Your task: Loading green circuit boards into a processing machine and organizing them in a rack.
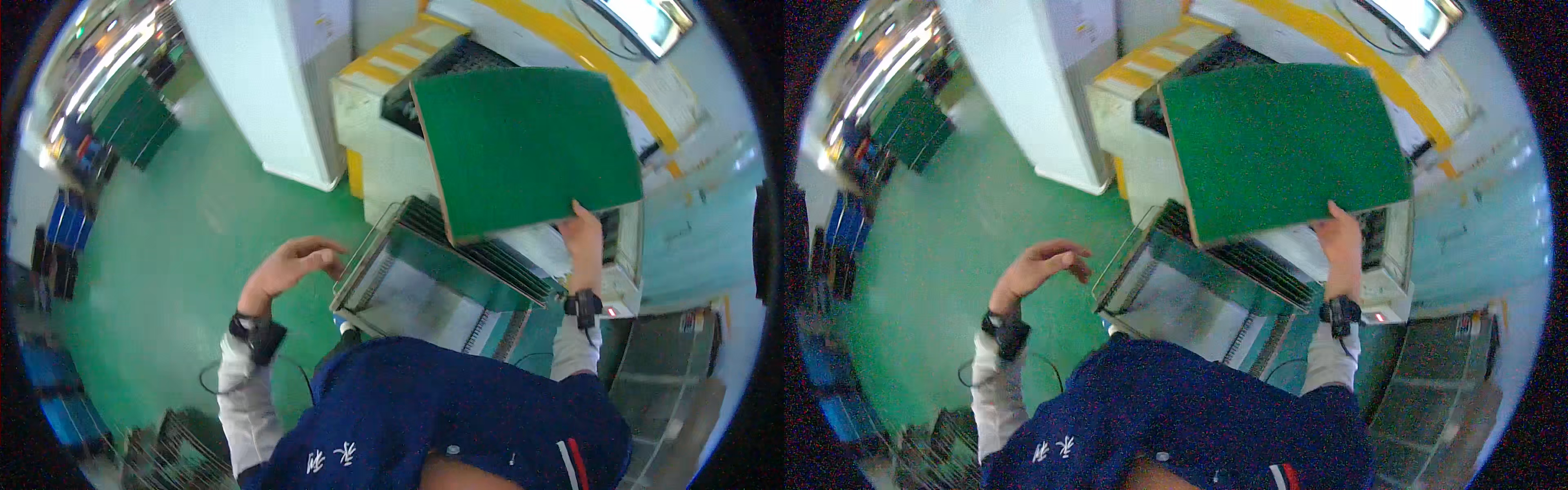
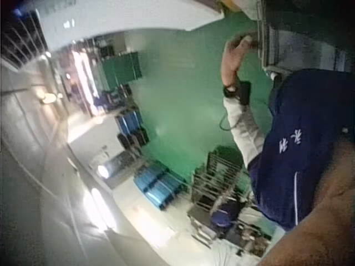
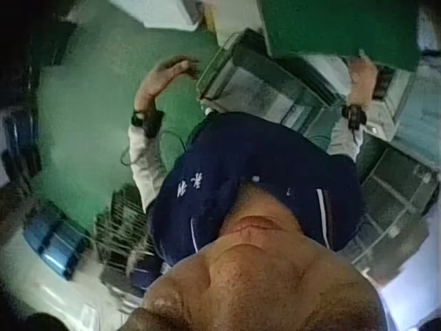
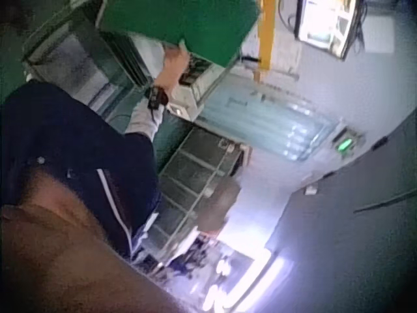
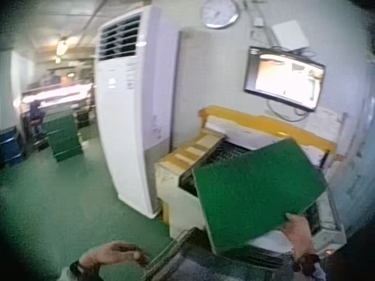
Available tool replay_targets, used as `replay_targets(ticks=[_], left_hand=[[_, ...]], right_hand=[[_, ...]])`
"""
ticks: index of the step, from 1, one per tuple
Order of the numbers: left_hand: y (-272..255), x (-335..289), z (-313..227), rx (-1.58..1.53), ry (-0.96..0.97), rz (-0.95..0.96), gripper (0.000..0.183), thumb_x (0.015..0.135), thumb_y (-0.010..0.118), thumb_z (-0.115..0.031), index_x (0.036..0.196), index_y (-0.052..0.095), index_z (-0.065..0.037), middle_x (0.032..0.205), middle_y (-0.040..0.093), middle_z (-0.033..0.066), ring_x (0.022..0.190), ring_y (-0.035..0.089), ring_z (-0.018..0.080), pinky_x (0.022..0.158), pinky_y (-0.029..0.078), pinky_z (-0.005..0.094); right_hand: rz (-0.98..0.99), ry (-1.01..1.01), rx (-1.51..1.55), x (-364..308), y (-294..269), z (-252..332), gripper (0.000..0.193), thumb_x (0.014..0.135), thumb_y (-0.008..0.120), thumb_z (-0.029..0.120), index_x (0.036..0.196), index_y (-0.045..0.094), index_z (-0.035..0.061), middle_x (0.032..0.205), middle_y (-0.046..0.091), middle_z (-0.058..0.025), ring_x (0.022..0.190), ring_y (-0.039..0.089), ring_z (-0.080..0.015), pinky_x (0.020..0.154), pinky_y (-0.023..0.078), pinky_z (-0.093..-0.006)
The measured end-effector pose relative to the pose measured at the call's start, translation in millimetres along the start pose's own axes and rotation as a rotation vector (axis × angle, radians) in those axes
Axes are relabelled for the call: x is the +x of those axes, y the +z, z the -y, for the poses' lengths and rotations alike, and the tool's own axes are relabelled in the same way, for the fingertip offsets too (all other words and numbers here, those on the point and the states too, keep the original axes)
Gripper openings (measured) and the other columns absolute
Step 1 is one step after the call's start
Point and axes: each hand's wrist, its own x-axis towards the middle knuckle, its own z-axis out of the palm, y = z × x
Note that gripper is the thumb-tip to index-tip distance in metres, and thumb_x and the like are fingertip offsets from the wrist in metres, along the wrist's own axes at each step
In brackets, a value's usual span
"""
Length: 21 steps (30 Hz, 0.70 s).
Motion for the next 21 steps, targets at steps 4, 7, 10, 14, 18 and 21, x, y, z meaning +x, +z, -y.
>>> replay_targets(ticks=[4, 7, 10, 14, 18, 21], left_hand=[[6.5, -8.7, 68.3, 0.924, -0.495, 0.116, 0.059, 0.081, 0.068, -0.046, 0.124, 0.059, -0.007, 0.119, 0.063, 0.0159, 0.109, 0.06, 0.0335, 0.093, 0.047, 0.0421], [10.5, -24.3, 93.3, 0.557, -0.302, -0.018, 0.058, 0.081, 0.07, -0.044, 0.123, 0.059, -0.006, 0.118, 0.064, 0.0159, 0.107, 0.061, 0.0312, 0.092, 0.047, 0.0403], [12.3, -29.0, 90.1, 0.378, -0.314, -0.089, 0.055, 0.084, 0.069, -0.039, 0.124, 0.058, -0.003, 0.115, 0.065, 0.0157, 0.105, 0.062, 0.0286, 0.092, 0.047, 0.0379], [16.8, -27.3, 78.8, -0.421, -0.087, -0.173, 0.047, 0.091, 0.063, -0.031, 0.123, 0.056, 0.003, 0.113, 0.064, 0.0153, 0.102, 0.062, 0.0274, 0.092, 0.047, 0.0366], [16.9, -16.7, 96.4, -0.827, -0.052, -0.426, 0.039, 0.095, 0.057, -0.032, 0.114, 0.059, 0.002, 0.108, 0.064, 0.014, 0.094, 0.062, 0.0266, 0.088, 0.048, 0.0356], [20.1, -7.7, 118.8, -1.569, 0.209, -0.617, 0.032, 0.098, 0.049, -0.034, 0.096, 0.061, -0.004, 0.09, 0.063, 0.0081, 0.083, 0.059, 0.0224, 0.081, 0.049, 0.0341]], right_hand=[[0.089, 0.026, 0.3, 46.0, 6.1, -11.5, 0.013, 0.089, 0.063, 0.01, 0.098, 0.057, 0.0027, 0.087, 0.055, -0.0087, 0.087, 0.053, -0.0218, 0.084, 0.05, -0.0398], [-0.057, 0.041, 0.346, 86.0, 10.0, -24.2, 0.019, 0.088, 0.061, 0.006, 0.106, 0.055, 0.008, 0.102, 0.059, -0.0062, 0.096, 0.055, -0.0218, 0.086, 0.049, -0.0367], [-0.075, 0.019, 0.385, 125.3, 15.5, -38.9, 0.019, 0.088, 0.062, 0.006, 0.105, 0.055, 0.0091, 0.101, 0.059, -0.0053, 0.095, 0.056, -0.0214, 0.087, 0.05, -0.0369], [-0.083, 0.025, 0.414, 167.9, 26.6, -44.7, 0.019, 0.088, 0.063, 0.008, 0.105, 0.055, 0.0081, 0.106, 0.061, -0.0069, 0.099, 0.058, -0.0238, 0.087, 0.051, -0.0379], [0.021, 0.055, 0.282, 191.0, 34.2, -34.0, 0.024, 0.092, 0.059, 0.018, 0.106, 0.05, 0.0006, 0.107, 0.057, -0.0143, 0.1, 0.06, -0.0293, 0.085, 0.054, -0.0398], [0.067, 0.183, 0.095, 194.0, 37.3, -25.8, 0.032, 0.095, 0.055, 0.024, 0.114, 0.052, -0.0019, 0.114, 0.06, -0.0171, 0.099, 0.063, -0.027, 0.083, 0.054, -0.0346]])
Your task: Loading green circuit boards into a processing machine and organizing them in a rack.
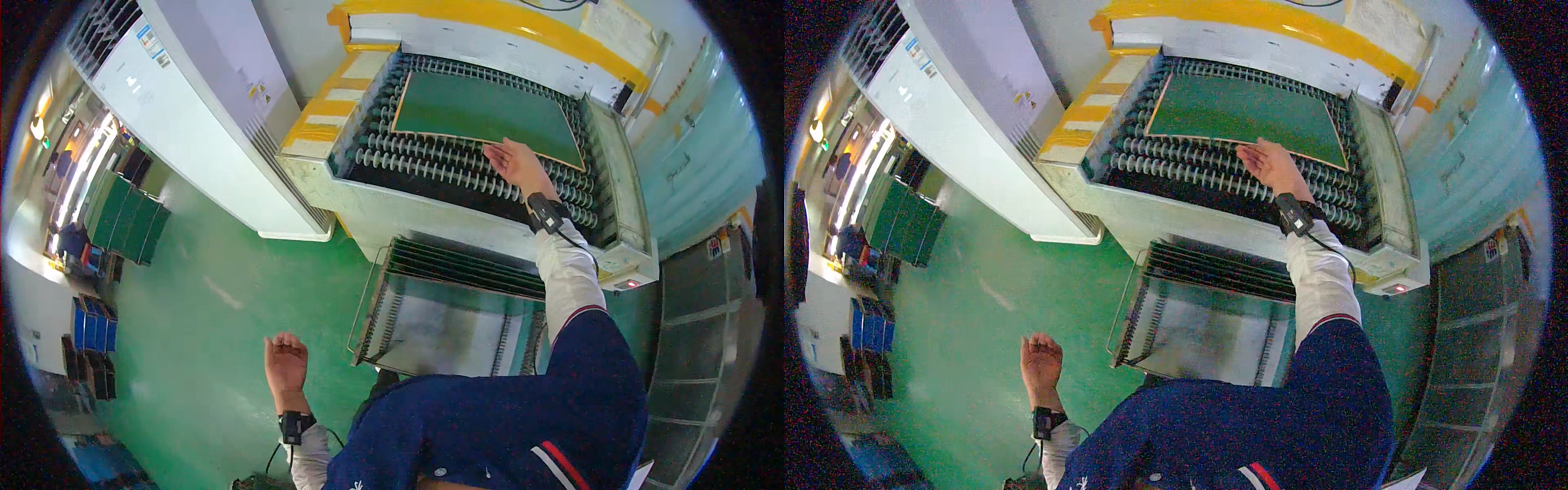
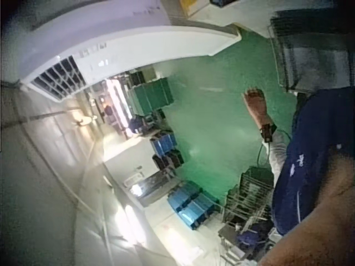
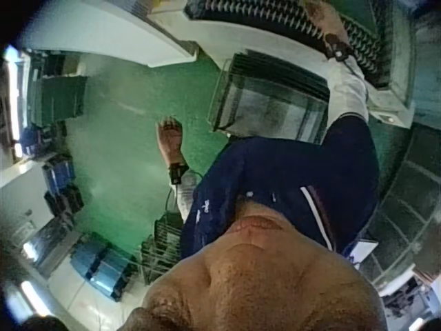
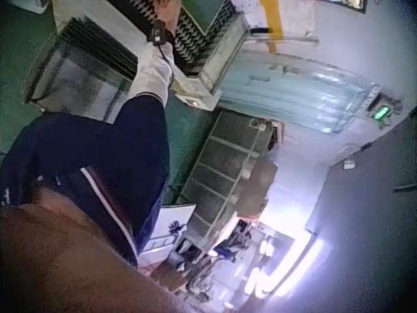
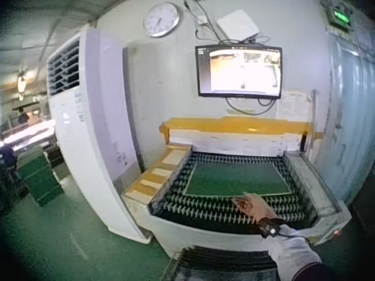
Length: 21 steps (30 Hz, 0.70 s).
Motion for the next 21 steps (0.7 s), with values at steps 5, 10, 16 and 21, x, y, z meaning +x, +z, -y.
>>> replay_targets(ticks=[5, 10, 16, 21], left_hand=[[-11.1, 9.2, 24.5, -0.075, -0.08, -0.163, 0.028, 0.098, 0.05, -0.031, 0.091, 0.061, -0.007, 0.084, 0.061, 0.0042, 0.08, 0.057, 0.0185, 0.074, 0.046, 0.034], [10.1, 17.2, 40.6, -0.01, -0.216, -0.205, 0.025, 0.098, 0.049, -0.029, 0.092, 0.06, -0.008, 0.083, 0.06, 0.0026, 0.08, 0.056, 0.0174, 0.076, 0.045, 0.0335], [74.0, 39.1, 58.0, 0.136, -0.282, 0.067, 0.022, 0.099, 0.048, -0.026, 0.095, 0.058, -0.006, 0.081, 0.056, 0.0011, 0.08, 0.054, 0.016, 0.074, 0.044, 0.0307], [153.8, 28.8, 74.1, 0.406, -0.162, 0.228, 0.018, 0.097, 0.053, -0.021, 0.095, 0.058, -0.003, 0.087, 0.058, 0.0029, 0.082, 0.054, 0.0159, 0.075, 0.044, 0.0306]], right_hand=[[0.056, -0.008, -0.167, -12.8, 19.2, -3.0, 0.04, 0.096, 0.053, 0.029, 0.122, 0.052, -0.0013, 0.117, 0.062, -0.0135, 0.102, 0.061, -0.0221, 0.084, 0.052, -0.0312], [0.18, -0.048, 0.066, -43.2, 70.5, -11.7, 0.041, 0.097, 0.05, 0.029, 0.121, 0.051, -0.0035, 0.117, 0.061, -0.0157, 0.099, 0.062, -0.0241, 0.087, 0.051, -0.0348], [0.514, 0.022, -0.177, -114.2, 156.7, -45.0, 0.04, 0.094, 0.055, 0.029, 0.119, 0.055, -0.0021, 0.12, 0.058, -0.0144, 0.111, 0.055, -0.0264, 0.097, 0.043, -0.0392], [0.648, -1.086, -2.059, -189.7, 202.3, -93.8, 0.038, 0.079, 0.066, 0.025, 0.112, 0.064, 0.0065, 0.129, 0.054, -0.0118, 0.126, 0.045, -0.0301, 0.109, 0.027, -0.0478]])
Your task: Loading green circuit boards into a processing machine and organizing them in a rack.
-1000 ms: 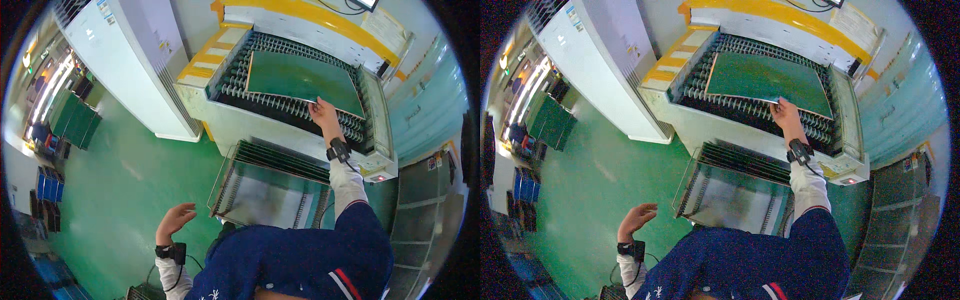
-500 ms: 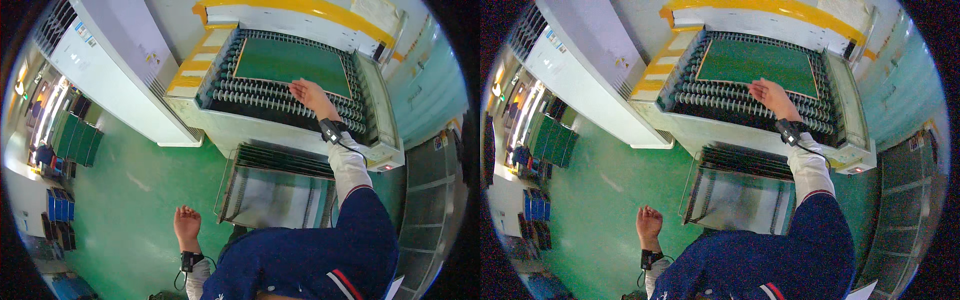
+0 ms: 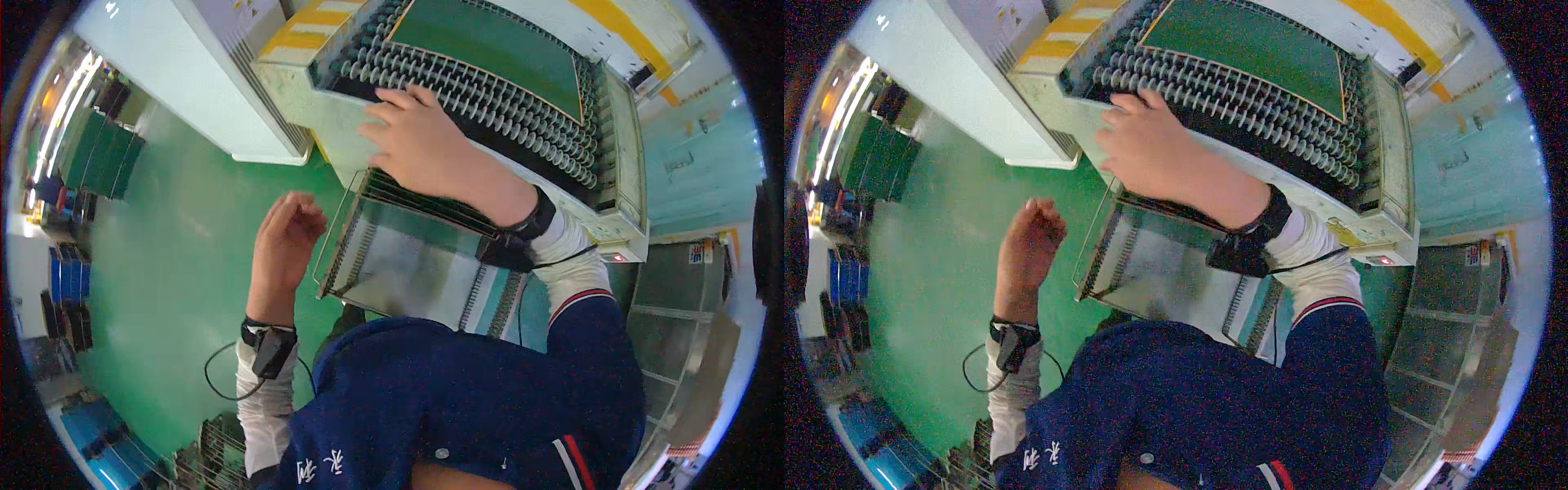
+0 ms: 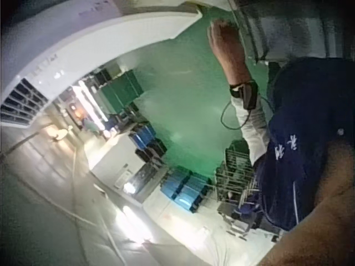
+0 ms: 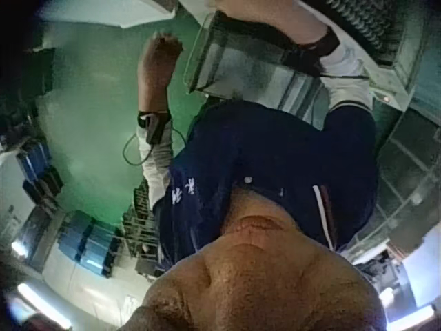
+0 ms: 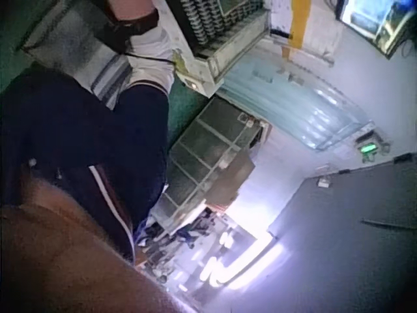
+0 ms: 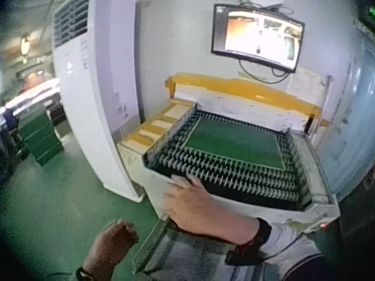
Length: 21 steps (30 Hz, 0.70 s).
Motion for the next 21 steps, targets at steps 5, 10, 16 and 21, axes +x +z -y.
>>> replay_targets(ticks=[5, 10, 16, 21], left_hand=[[56.0, -21.7, -31.4, 0.934, 0.523, 0.113, 0.028, 0.087, 0.065, -0.02, 0.108, 0.06, -0.003, 0.104, 0.061, 0.0098, 0.102, 0.057, 0.0237, 0.09, 0.045, 0.0362], [109.1, -49.9, -37.1, 1.601, 1.039, 0.564, 0.071, 0.066, 0.078, -0.03, 0.128, 0.055, -0.006, 0.13, 0.053, 0.0146, 0.124, 0.045, 0.0357, 0.104, 0.035, 0.0493], [137.5, -72.5, -19.1, 1.64, 1.067, 0.653, 0.085, 0.06, 0.078, -0.039, 0.134, 0.051, -0.008, 0.14, 0.047, 0.0107, 0.135, 0.037, 0.0319, 0.111, 0.02, 0.0505], [118.2, -69.8, -45.7, 1.823, 1.13, 0.475, 0.091, 0.062, 0.077, -0.049, 0.137, 0.048, -0.008, 0.143, 0.045, 0.0113, 0.138, 0.033, 0.0336, 0.112, 0.016, 0.0506]], right_hand=[[-0.089, -0.31, -0.076, -6.6, -2.2, 35.3, 0.037, 0.079, 0.064, 0.024, 0.112, 0.063, 0.0072, 0.131, 0.054, -0.0126, 0.132, 0.038, -0.0292, 0.113, 0.022, -0.0504], [-0.205, -0.477, -0.082, -3.5, 2.9, 49.4, 0.027, 0.082, 0.054, 0.025, 0.099, 0.068, 0.0089, 0.127, 0.057, -0.0118, 0.128, 0.043, -0.03, 0.109, 0.025, -0.0541], [-0.226, -0.467, -0.192, 2.1, -23.2, 71.4, 0.032, 0.084, 0.052, 0.026, 0.109, 0.064, 0.0102, 0.129, 0.055, -0.0113, 0.128, 0.043, -0.0291, 0.11, 0.027, -0.0491], [-0.236, -0.308, 0.009, -21.4, -59.6, 89.1, 0.045, 0.083, 0.053, 0.019, 0.125, 0.055, 0.004, 0.136, 0.049, -0.0167, 0.13, 0.041, -0.031, 0.11, 0.03, -0.0436]])
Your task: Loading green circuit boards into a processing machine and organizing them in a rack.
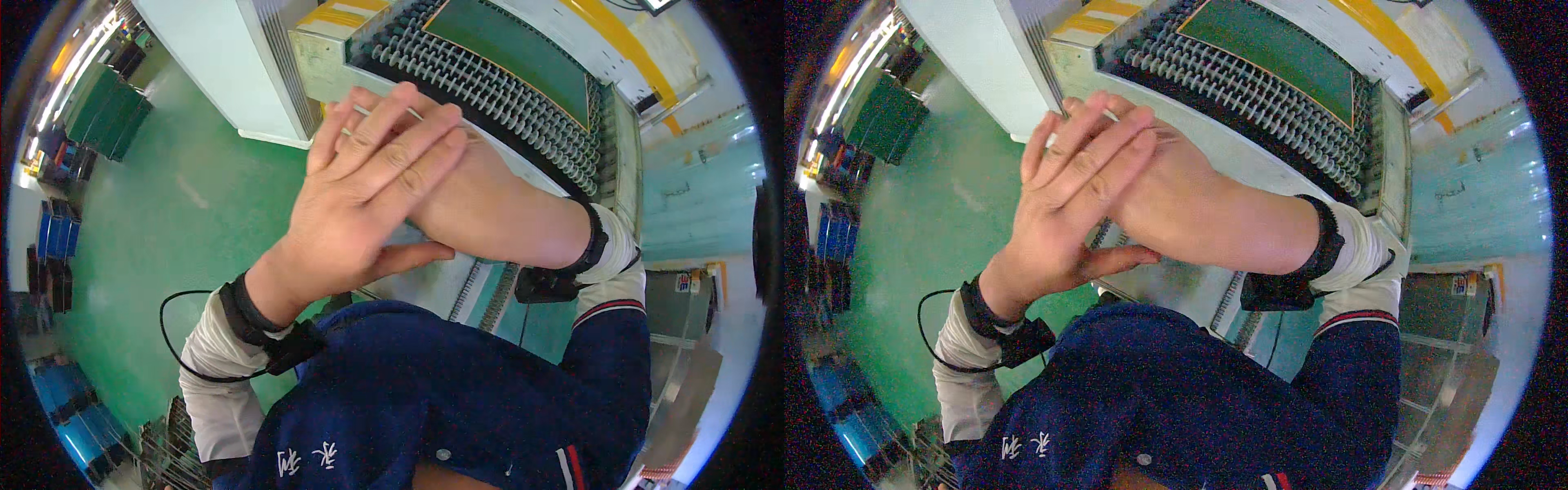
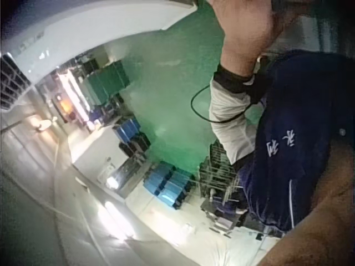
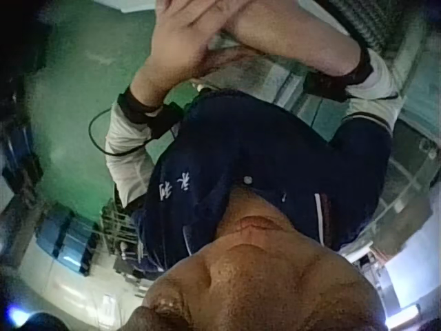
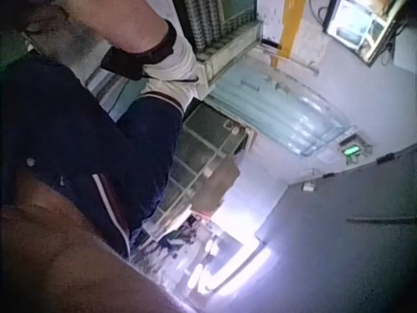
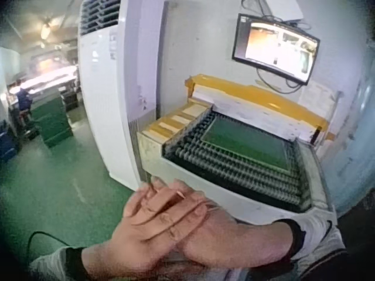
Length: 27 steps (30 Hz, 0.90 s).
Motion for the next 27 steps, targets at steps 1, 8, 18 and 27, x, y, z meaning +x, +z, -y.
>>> replay_targets(ticks=[1, 8, 18, 27], left_hand=[[0.0, -1.3, 0.0, 0.002, 0.003, -0.011, 0.092, 0.062, 0.077, -0.05, 0.137, 0.048, -0.007, 0.143, 0.045, 0.0116, 0.138, 0.033, 0.0344, 0.112, 0.017, 0.0511], [-5.8, 2.5, -8.9, -0.104, -0.107, -0.152, 0.092, 0.061, 0.075, -0.055, 0.134, 0.051, -0.002, 0.141, 0.047, 0.0135, 0.137, 0.033, 0.0392, 0.11, 0.02, 0.0539], [-14.5, 7.8, -15.5, -0.015, 0.032, -0.031, 0.092, 0.057, 0.075, -0.058, 0.129, 0.056, -0.005, 0.135, 0.054, 0.0102, 0.134, 0.039, 0.0327, 0.113, 0.012, 0.0505], [-10.8, 1.7, -20.8, -0.016, -0.03, -0.039, 0.091, 0.057, 0.075, -0.058, 0.129, 0.056, -0.006, 0.136, 0.053, 0.0138, 0.136, 0.036, 0.034, 0.112, 0.016, 0.0516]], right_hand=[[0.003, 0.018, 0.014, -0.6, -7.3, 3.1, 0.047, 0.083, 0.053, 0.019, 0.128, 0.053, 0.003, 0.137, 0.048, -0.0177, 0.131, 0.041, -0.0315, 0.11, 0.031, -0.0426], [0.01, -0.102, -0.221, 11.3, -10.3, -3.3, 0.054, 0.083, 0.053, 0.018, 0.133, 0.046, 0.0002, 0.142, 0.039, -0.0213, 0.134, 0.036, -0.0325, 0.111, 0.029, -0.0437], [0.214, -0.141, 0.035, -1.9, -21.2, 13.3, 0.056, 0.076, 0.058, 0.019, 0.128, 0.049, -0.0014, 0.137, 0.042, -0.0225, 0.128, 0.039, -0.0378, 0.106, 0.034, -0.0469], [-0.074, -0.226, -0.082, -3.9, 10.6, -2.1, 0.054, 0.074, 0.06, 0.025, 0.123, 0.052, 0.0019, 0.128, 0.048, -0.0198, 0.121, 0.041, -0.0385, 0.101, 0.036, -0.0466]])
